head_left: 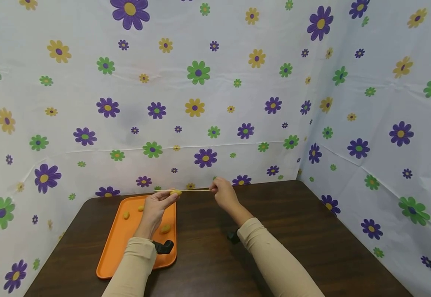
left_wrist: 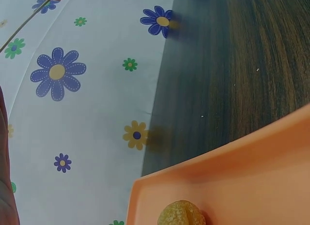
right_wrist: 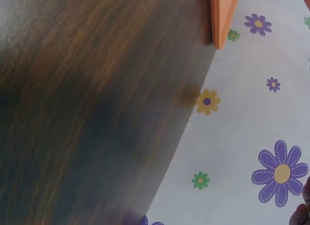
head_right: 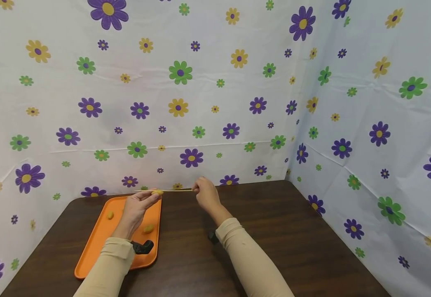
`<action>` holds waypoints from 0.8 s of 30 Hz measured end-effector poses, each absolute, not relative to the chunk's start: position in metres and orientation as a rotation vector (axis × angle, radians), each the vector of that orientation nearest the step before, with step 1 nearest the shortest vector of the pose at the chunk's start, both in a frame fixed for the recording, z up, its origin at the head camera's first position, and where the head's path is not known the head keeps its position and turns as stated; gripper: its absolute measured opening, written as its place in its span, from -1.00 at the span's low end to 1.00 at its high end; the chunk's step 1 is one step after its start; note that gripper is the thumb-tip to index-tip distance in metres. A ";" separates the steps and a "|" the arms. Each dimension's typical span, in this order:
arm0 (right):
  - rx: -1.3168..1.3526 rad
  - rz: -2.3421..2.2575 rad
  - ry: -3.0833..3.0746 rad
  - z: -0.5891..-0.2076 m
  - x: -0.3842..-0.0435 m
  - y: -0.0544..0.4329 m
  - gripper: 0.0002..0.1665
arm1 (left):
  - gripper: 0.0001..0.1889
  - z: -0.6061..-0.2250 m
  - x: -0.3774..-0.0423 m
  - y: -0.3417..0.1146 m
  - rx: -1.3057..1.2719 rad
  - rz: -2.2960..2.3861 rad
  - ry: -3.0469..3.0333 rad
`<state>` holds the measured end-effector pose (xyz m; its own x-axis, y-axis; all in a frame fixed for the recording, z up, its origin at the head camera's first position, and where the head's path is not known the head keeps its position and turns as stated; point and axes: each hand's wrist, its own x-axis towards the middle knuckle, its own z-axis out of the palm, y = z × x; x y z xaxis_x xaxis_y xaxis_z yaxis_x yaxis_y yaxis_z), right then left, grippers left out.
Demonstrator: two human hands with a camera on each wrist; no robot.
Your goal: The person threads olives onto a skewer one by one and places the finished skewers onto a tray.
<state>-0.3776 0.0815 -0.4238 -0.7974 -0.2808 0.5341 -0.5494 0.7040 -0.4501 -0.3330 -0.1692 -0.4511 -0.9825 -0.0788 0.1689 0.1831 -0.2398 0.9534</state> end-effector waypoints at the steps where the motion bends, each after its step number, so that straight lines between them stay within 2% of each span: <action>1: 0.640 0.852 -2.480 -0.424 -0.378 0.081 -0.66 | -0.64 -0.451 -0.333 -0.169 -0.130 -2.348 -1.820; 24: 0.633 0.883 -2.468 -0.420 -0.374 0.080 -0.65 | -0.72 -0.450 -0.334 -0.162 -0.150 -2.322 -1.813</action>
<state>-0.3739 0.0795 -0.4197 -0.7976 -0.2677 0.5405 -0.5498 0.6912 -0.4690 -0.3337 -0.1624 -0.4501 -0.9766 -0.0877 0.1964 0.2119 -0.2331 0.9491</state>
